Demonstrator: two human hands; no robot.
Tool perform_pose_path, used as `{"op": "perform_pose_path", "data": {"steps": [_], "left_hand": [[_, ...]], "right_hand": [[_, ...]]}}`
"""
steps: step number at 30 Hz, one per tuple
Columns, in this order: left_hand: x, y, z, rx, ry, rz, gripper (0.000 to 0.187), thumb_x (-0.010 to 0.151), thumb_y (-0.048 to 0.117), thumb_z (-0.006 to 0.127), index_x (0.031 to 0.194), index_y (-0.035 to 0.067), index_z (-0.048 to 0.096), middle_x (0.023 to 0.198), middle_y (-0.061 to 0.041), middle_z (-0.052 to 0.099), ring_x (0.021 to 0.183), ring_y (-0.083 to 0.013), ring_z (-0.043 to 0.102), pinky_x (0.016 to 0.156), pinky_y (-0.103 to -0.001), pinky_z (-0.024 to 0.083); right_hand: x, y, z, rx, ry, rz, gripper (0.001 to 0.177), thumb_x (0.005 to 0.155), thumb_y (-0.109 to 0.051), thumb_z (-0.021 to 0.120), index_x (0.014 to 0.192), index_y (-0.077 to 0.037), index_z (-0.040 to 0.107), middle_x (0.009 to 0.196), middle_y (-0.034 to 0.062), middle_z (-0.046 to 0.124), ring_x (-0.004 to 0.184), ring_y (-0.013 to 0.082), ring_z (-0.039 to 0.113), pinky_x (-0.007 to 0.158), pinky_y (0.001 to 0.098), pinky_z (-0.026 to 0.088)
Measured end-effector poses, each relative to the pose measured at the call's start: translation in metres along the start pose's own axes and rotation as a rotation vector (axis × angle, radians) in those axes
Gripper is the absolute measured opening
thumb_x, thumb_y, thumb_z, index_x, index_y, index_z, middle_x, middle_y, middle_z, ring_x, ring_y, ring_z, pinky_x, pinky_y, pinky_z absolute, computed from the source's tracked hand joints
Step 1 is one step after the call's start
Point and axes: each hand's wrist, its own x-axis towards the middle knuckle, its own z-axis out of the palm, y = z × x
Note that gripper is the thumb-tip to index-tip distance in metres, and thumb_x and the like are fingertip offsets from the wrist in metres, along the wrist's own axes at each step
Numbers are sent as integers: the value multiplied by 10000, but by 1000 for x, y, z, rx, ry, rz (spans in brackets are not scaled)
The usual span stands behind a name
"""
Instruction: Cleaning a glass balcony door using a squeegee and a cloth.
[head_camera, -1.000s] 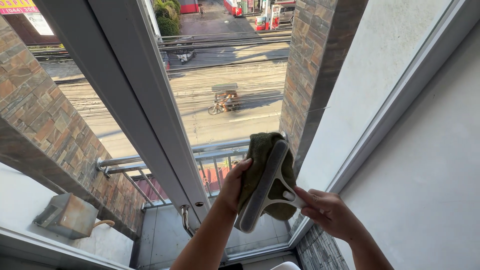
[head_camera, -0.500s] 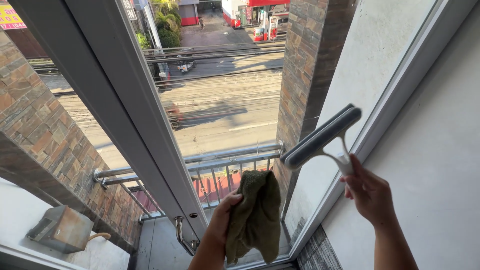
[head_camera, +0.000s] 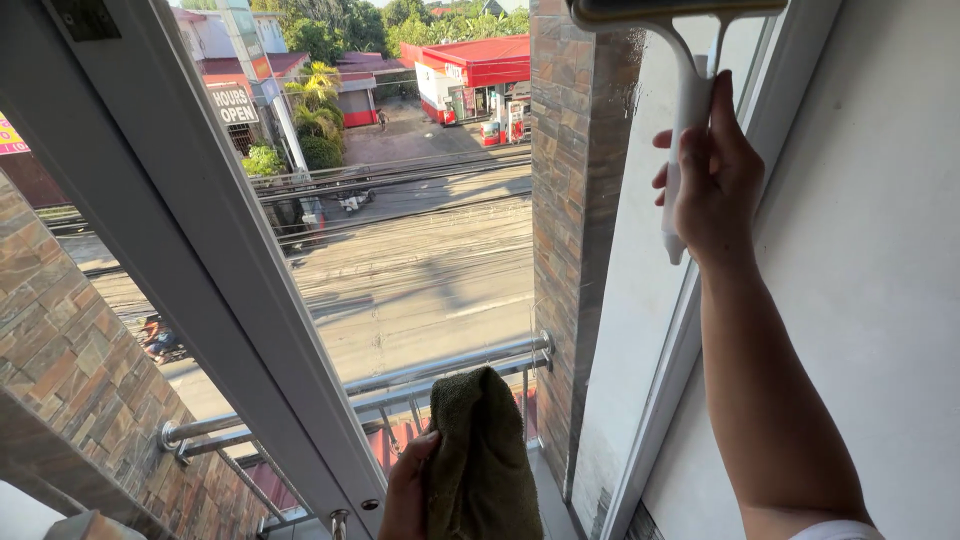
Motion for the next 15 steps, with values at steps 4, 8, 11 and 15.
{"op": "perform_pose_path", "data": {"steps": [4, 8, 11, 15], "left_hand": [[6, 7, -14, 91, 111, 64, 585, 860, 273, 529, 1343, -55, 559, 1122, -258, 723, 948, -346, 741, 867, -475, 619], [7, 12, -19, 43, 154, 98, 599, 838, 250, 513, 1358, -45, 554, 1169, -248, 714, 980, -348, 737, 890, -471, 613], [7, 13, -6, 40, 176, 56, 574, 851, 281, 513, 1340, -15, 567, 1155, -236, 717, 958, -344, 736, 870, -484, 604], [14, 10, -19, 12, 181, -16, 571, 891, 322, 520, 1321, -49, 577, 1123, -240, 722, 939, -348, 735, 858, -490, 606]], "right_hand": [[30, 8, 10, -102, -9, 2, 531, 1227, -98, 423, 1721, -144, 237, 1116, 101, 745, 725, 112, 679, 583, 268, 582], [39, 3, 17, -164, 5, 31, 523, 1226, -129, 432, 1708, -164, 234, 1042, 71, 731, 662, 82, 650, 522, 252, 554], [25, 6, 18, -164, -5, 57, 517, 1230, -144, 432, 1710, -168, 244, 954, 72, 695, 619, 77, 623, 542, 245, 559], [-32, 20, 20, -232, -13, 77, 507, 1221, -161, 434, 1695, -172, 258, 948, 67, 693, 617, 77, 622, 549, 247, 551]]}}
